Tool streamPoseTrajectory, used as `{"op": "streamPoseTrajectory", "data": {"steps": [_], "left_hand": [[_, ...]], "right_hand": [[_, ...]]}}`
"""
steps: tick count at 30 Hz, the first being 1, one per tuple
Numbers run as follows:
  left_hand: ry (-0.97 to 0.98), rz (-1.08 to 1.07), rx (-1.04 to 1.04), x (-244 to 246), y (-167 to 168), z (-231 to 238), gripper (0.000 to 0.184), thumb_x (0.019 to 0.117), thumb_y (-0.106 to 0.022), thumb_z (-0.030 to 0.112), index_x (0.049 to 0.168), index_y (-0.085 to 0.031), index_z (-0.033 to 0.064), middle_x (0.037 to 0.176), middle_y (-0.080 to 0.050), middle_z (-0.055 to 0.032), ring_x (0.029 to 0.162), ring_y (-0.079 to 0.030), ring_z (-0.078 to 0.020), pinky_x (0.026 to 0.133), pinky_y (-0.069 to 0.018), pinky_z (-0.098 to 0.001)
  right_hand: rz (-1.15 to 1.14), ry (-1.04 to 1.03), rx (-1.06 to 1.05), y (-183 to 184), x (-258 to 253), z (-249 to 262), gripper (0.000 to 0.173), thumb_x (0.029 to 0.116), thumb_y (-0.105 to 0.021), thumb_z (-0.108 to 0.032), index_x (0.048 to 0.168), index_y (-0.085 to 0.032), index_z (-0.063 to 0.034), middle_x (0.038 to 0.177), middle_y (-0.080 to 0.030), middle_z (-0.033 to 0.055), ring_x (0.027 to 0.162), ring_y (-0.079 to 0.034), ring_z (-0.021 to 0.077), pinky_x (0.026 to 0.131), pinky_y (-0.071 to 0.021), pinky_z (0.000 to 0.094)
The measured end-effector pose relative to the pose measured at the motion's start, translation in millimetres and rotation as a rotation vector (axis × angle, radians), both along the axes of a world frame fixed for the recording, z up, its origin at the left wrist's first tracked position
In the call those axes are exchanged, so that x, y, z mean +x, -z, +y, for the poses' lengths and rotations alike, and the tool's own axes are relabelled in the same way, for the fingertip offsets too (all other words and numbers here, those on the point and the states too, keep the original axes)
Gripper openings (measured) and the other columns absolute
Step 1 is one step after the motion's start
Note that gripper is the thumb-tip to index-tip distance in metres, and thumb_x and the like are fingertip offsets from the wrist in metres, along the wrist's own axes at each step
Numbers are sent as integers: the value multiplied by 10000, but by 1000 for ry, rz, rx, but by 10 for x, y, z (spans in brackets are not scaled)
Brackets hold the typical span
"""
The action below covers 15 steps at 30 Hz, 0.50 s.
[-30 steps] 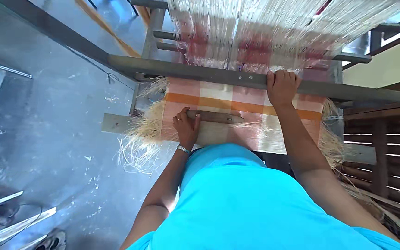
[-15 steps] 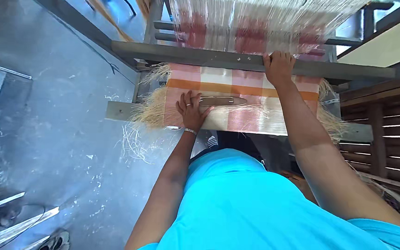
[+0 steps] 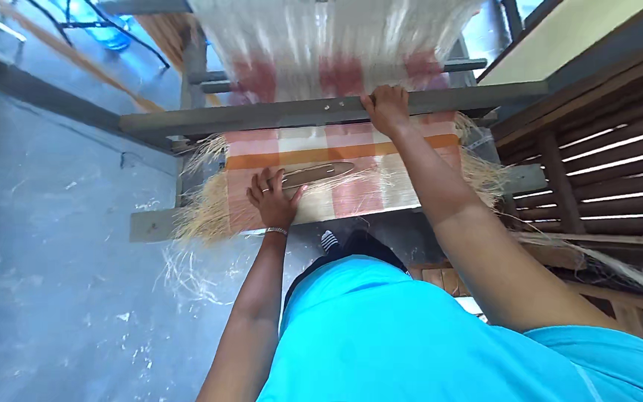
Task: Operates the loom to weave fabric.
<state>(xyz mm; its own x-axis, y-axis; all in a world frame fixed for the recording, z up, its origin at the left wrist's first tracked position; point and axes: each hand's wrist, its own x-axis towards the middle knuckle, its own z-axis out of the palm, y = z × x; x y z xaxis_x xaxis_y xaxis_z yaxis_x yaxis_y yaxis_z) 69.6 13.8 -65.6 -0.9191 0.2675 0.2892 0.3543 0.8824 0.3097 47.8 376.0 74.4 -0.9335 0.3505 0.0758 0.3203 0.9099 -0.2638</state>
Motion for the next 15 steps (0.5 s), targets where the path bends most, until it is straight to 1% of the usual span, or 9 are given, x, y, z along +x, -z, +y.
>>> {"op": "streamPoseTrajectory", "data": {"steps": [4,6,8,12,15], "left_hand": [[-4,-23,-22,19,-27,10,788,858,-537,798,1449,-546,277,1622,-372,-97,1523,-251,-402,1182,-177,-693],[-1,-30,-26,21,-17,-8,802,858,-537,798,1458,-532,266,1629,-358,-102,1525,-243,-402,1182,-173,-691],[-3,-33,-23,10,-16,-18,827,851,-536,812,1459,-535,252,1630,-358,-111,1528,-242,-404,1190,-167,-685],[-20,-3,-10,10,4,6,816,837,-540,815,1433,-563,257,1609,-392,-119,1514,-271,-405,1184,-181,-677],[-28,1,-2,22,-12,8,820,838,-533,823,1441,-551,268,1610,-389,-107,1514,-266,-400,1182,-183,-671]], "right_hand": [[23,-16,24,45,11,34,698,1068,-314,-591,1247,-644,-3,1300,-636,206,1296,-543,386,1183,-298,585],[26,-39,18,43,24,51,694,1069,-313,-591,1273,-639,-14,1310,-633,197,1304,-537,382,1186,-297,578],[41,-49,7,41,30,53,681,1069,-318,-588,1260,-638,-18,1294,-637,192,1292,-541,380,1180,-302,569],[91,-50,49,110,21,62,686,1072,-294,-591,1225,-646,-22,1246,-650,186,1243,-566,373,1155,-322,558],[100,-62,54,127,26,59,681,1075,-291,-581,1230,-643,-19,1251,-646,191,1254,-556,378,1153,-319,559]]}}
